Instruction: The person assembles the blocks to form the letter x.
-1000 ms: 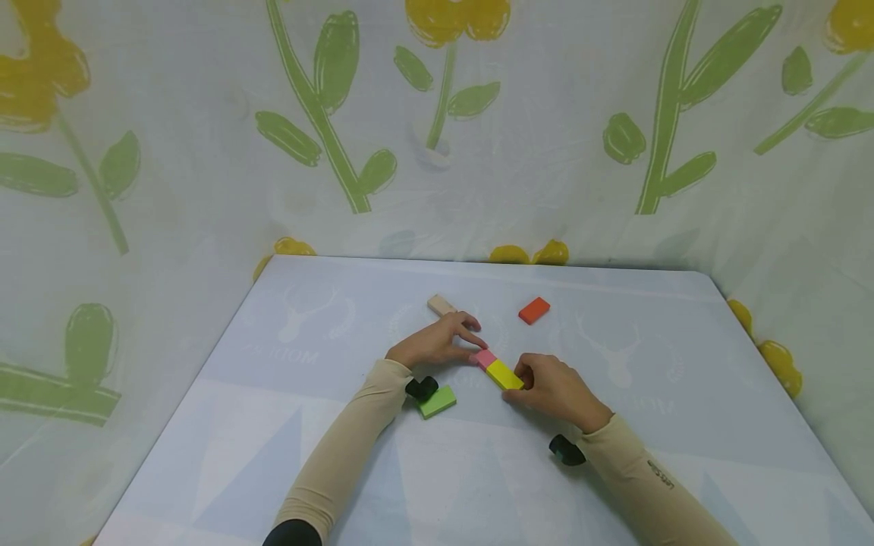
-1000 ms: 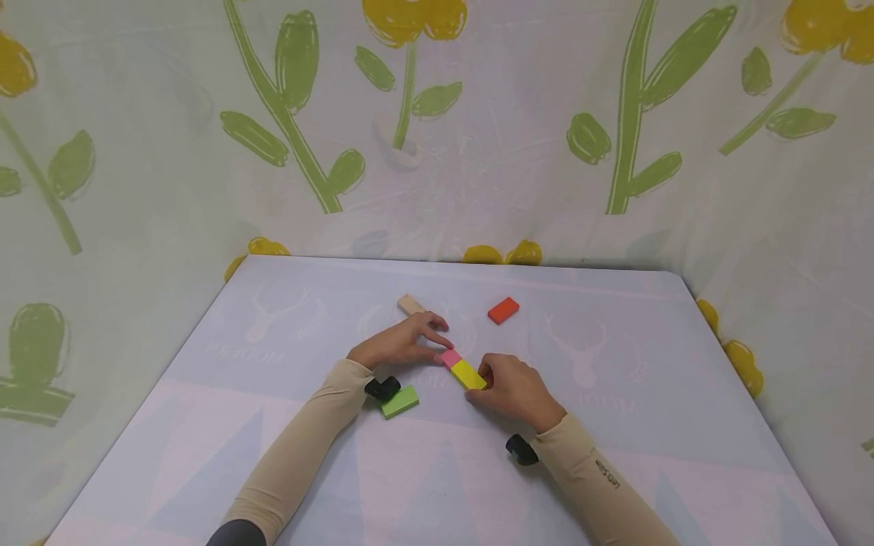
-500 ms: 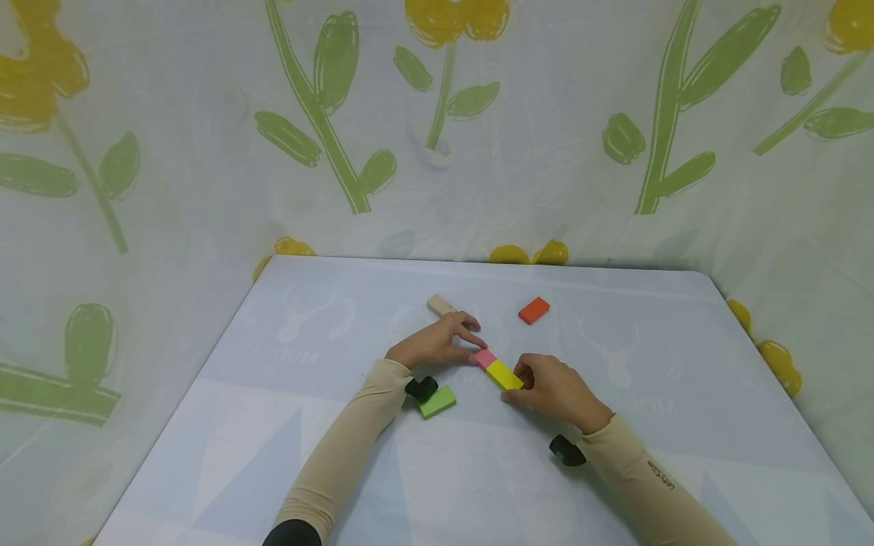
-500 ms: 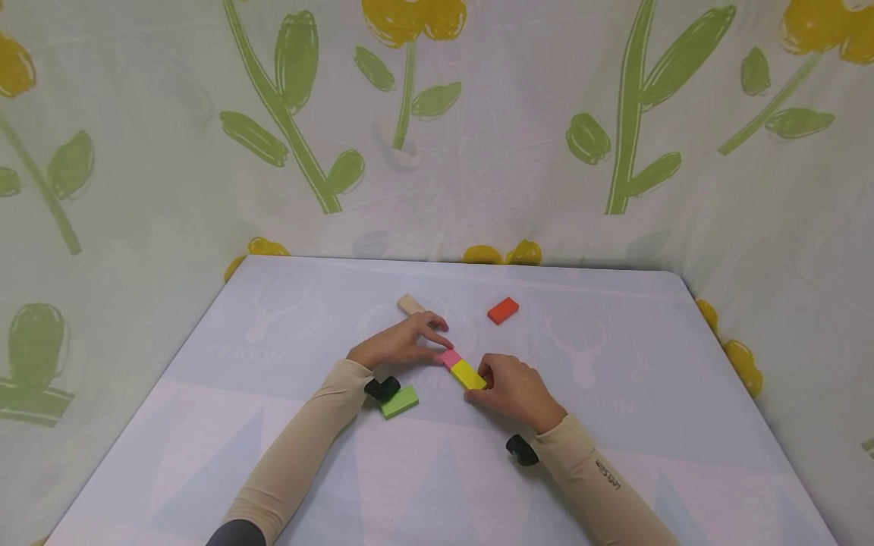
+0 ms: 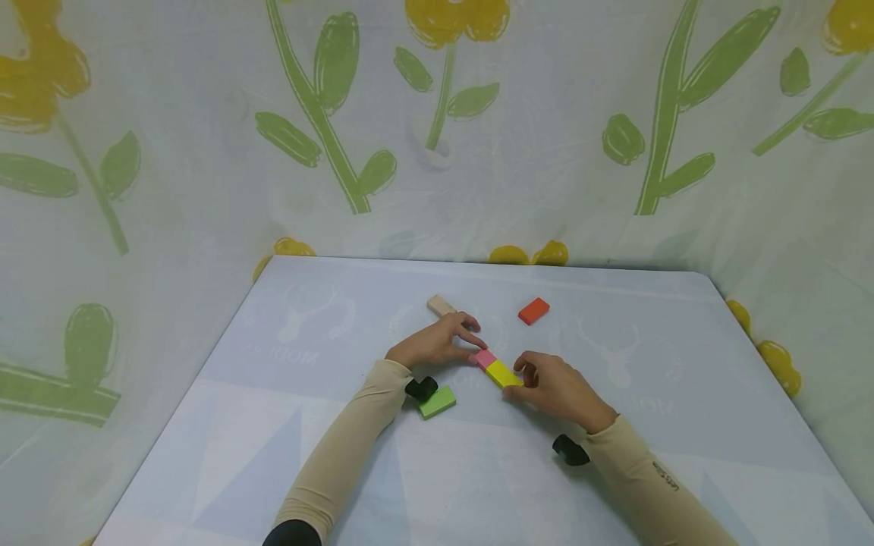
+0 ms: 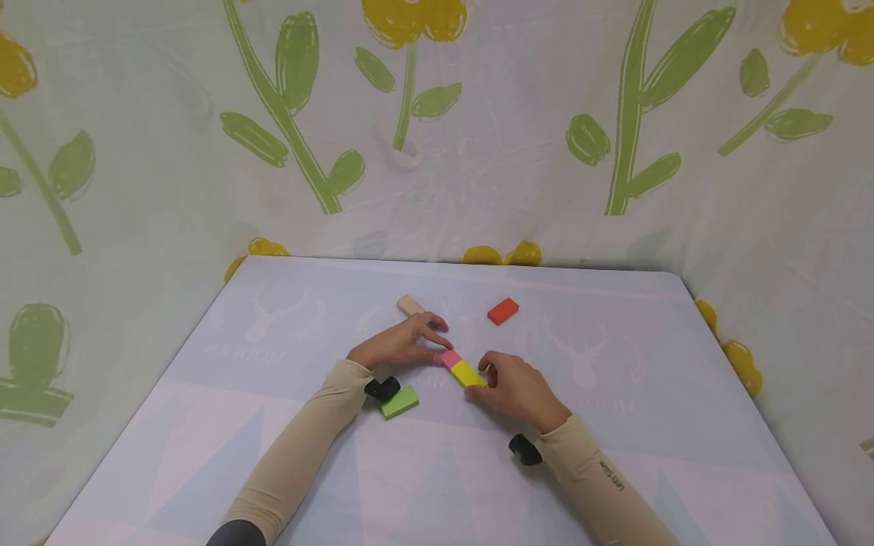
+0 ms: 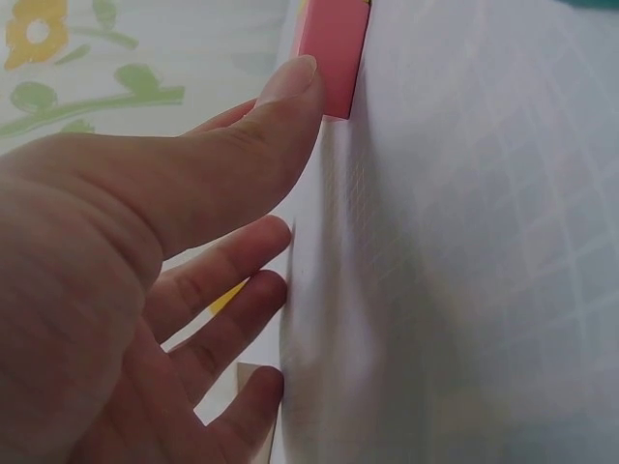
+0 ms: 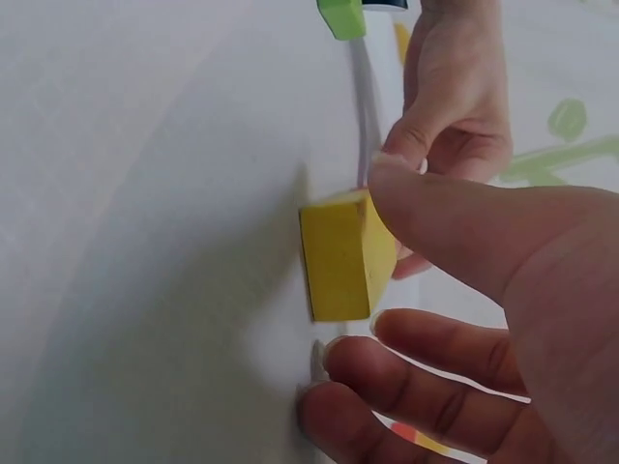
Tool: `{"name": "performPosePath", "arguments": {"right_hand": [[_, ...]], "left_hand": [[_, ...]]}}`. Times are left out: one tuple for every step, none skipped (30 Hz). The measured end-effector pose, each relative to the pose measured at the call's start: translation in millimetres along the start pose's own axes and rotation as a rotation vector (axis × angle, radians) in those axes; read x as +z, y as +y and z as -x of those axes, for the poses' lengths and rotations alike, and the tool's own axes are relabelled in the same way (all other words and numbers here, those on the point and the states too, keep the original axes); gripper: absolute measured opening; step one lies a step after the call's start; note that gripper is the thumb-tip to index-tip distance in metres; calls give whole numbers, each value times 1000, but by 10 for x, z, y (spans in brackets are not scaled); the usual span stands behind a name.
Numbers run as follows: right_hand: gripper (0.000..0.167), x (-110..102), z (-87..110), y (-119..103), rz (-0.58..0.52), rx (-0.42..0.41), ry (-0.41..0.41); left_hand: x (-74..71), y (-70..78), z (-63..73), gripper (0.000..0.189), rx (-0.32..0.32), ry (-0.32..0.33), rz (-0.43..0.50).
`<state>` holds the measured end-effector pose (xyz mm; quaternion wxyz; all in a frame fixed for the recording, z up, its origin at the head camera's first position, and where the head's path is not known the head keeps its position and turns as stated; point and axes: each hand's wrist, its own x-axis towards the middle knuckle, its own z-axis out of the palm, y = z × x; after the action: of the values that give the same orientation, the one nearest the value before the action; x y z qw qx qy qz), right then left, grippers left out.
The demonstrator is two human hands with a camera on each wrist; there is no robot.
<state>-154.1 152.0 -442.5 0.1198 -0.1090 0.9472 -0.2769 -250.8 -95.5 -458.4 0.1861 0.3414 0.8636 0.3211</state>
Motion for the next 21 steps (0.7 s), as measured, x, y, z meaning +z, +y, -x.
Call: {"name": "performPosePath", "arguments": {"right_hand": [[39,-10,0,8,-9,-3,3],[38,-22,-3,18,-18,-8,6],[38,-35,-7,26,-25,-21,10],[37,-45,-12,38,-35,-27,13],[36,-55,-20,49,-45,-33,15],[35,-65,-27,60,-55,-40,19],[35,-73,-34,71,-62,-46,21],[34,-82,-39,81,-70,-54,26],[34,-90,-45,92,-74,-65,30],[34,-98,-49,103,-82,-67,35],[33,-107,-52,109,-87,-76,41],[33,-116,-55,115,-92,-81,50],[33,-123,-60,122,-97,-88,60],[33,-132,-63,127,-103,-97,69],[33,-140,-67,134,-109,-106,78],[32,-147,-74,140,-120,-113,90],[31,-152,-82,144,-132,-117,101],[30,-157,-91,149,-144,-122,112],[30,-161,-102,153,-159,-131,120],[29,-165,-113,157,-173,-137,125],[29,-168,-123,160,-189,-138,129]], "left_hand": [[0,1,1,32,-3,1,3],[0,1,2,32,-6,1,3],[-1,2,3,32,-5,3,5],[-1,3,3,32,-6,3,6],[-2,3,4,32,-6,5,6],[-1,0,3,32,-5,6,4],[-1,0,3,31,-4,7,1],[0,-2,3,31,-2,7,-2],[1,-2,2,31,-1,7,-4],[3,-5,1,31,-1,8,-5],[5,-6,1,31,0,9,-6],[5,-5,1,31,0,9,-6],[6,-2,2,31,-1,9,-4],[6,-2,2,31,-1,9,-4],[5,0,3,31,0,8,-4],[4,3,3,31,0,7,-3],[2,6,4,31,1,6,-5],[0,10,4,31,2,5,-5],[-1,11,4,31,3,4,-7],[-3,13,4,31,5,3,-9],[-5,12,4,31,7,4,-11]]}}
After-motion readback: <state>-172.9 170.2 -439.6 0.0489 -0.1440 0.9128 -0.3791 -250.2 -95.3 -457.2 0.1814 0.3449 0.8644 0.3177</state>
